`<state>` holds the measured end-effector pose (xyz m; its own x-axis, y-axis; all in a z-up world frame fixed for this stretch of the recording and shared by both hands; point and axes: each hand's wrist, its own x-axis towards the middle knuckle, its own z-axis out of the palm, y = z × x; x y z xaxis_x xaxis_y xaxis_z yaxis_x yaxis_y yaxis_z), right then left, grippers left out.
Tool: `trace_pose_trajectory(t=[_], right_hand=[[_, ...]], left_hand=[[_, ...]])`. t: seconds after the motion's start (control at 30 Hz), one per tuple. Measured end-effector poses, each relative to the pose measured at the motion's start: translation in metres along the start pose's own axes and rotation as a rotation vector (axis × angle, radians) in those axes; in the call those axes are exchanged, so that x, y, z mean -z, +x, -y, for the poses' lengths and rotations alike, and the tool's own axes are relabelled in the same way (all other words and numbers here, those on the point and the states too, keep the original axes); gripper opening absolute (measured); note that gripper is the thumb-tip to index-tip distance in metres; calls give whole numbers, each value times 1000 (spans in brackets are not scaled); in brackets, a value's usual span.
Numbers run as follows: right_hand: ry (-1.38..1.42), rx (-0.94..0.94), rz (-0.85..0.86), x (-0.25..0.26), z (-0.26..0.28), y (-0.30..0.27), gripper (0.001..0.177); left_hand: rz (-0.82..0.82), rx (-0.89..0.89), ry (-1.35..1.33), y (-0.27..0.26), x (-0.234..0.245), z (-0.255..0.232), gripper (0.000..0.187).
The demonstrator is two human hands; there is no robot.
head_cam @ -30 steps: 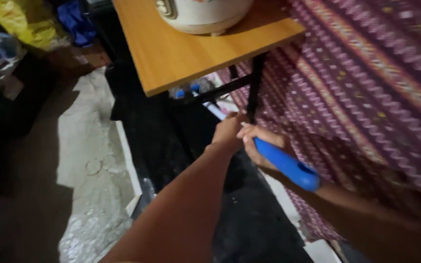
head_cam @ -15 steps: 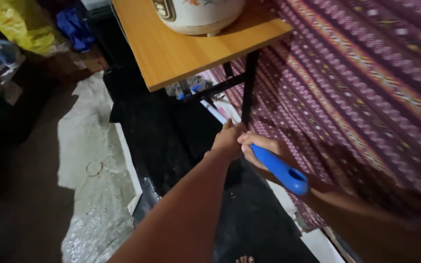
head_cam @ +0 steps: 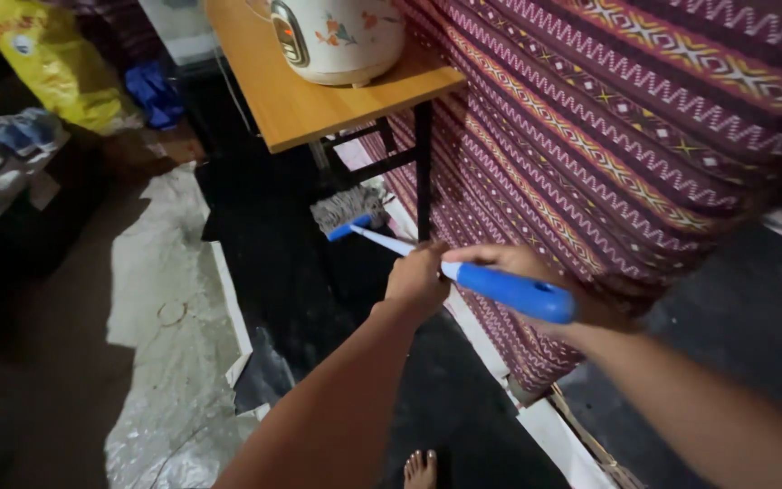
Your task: Mopping the floor in a bedroom area around a bed and under furniture.
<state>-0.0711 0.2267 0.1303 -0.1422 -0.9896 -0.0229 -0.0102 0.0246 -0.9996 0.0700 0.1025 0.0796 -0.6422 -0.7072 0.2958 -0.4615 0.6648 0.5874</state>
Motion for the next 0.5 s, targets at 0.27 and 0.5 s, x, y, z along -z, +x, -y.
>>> trace_pose_trajectory(t=[0.27, 0.5], right_hand=[[185, -149, -171, -2, -4, 13, 30], [780, -659, 1034, 106, -90, 142, 43]], left_hand=[[4, -58, -23, -16, 22, -24, 31], [45, -163, 69, 36, -12, 19, 21]])
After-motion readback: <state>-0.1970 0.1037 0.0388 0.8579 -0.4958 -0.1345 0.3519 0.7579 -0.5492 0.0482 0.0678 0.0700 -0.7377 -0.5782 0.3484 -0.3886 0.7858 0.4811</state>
